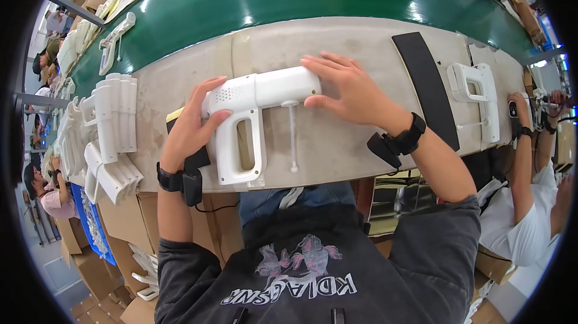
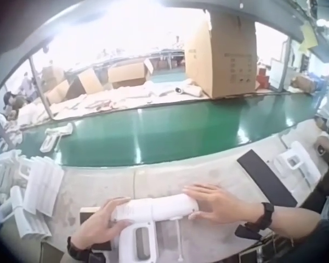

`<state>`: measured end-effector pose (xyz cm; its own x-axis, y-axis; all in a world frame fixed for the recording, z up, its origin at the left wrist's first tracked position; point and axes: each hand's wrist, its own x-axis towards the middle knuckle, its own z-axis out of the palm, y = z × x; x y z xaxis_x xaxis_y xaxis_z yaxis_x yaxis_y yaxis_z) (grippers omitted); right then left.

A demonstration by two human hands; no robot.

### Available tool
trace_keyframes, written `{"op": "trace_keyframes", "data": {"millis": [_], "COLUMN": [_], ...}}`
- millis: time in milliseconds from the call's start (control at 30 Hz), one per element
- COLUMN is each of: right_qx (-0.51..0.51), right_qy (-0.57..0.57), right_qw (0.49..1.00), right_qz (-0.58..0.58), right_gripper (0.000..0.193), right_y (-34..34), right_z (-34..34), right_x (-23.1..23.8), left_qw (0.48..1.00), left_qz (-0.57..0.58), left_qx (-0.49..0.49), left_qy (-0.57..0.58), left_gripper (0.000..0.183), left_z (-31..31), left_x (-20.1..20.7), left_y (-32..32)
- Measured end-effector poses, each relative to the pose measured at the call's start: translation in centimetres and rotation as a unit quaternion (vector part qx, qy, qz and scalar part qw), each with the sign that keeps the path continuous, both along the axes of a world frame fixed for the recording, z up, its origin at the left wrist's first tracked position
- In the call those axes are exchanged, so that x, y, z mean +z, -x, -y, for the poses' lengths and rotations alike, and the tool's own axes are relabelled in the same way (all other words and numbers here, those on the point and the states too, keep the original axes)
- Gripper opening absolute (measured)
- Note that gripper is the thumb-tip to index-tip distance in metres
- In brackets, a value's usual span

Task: The person retrieves a white plastic housing from a box, peels the backing from a black adhesive strip, and presses the strip onto the internal motor. They then join the two housing halves together by hand and place the assembled unit onto a conveyor belt.

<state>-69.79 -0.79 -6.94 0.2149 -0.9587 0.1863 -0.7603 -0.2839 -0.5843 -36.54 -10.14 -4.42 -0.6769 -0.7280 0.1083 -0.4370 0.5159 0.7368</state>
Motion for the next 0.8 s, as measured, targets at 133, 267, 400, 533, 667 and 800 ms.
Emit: {"op": "trace_keyframes", "data": {"millis": [133, 267, 400, 533, 667, 800], "right_qx": [0.036, 0.018, 0.026, 0.025, 0.023, -0.028], "right_qy": [0.009, -0.051, -0.087, -0.192, -0.239, -0.23], "right_qw": [0.997, 0.99, 0.99, 0.93, 0.873, 0.869], "right_qz": [0.072, 0.132, 0.108, 0.313, 0.424, 0.438], "right_gripper": [0.057, 0.056, 0.055, 0.067, 0.07, 0.063], "right_y": [0.3, -0.2, 0.1, 0.6, 1.0, 2.8], "right_z": [0.3, 0.3, 0.3, -1.9, -4.7, -7.4], "right_x": [0.0, 0.3, 0.4, 0.3, 3.1, 5.6], "left_qw": [0.997, 0.997, 0.995, 0.992, 0.986, 0.981], "left_qz": [0.037, 0.014, 0.01, -0.028, -0.079, -0.145], "left_qx": [-0.018, -0.044, -0.052, -0.052, -0.04, -0.024], "left_qy": [-0.062, -0.069, -0.08, -0.115, -0.139, -0.123], "left_gripper": [0.054, 0.057, 0.062, 0.067, 0.075, 0.08], "left_z": [0.8, 1.6, 1.2, -0.7, -2.9, -4.1], "left_x": [0.5, 0.0, -0.2, 0.8, 1.9, 2.3], "left_y": [0.1, -0.3, -0.6, -0.2, 0.6, 2.7]}}
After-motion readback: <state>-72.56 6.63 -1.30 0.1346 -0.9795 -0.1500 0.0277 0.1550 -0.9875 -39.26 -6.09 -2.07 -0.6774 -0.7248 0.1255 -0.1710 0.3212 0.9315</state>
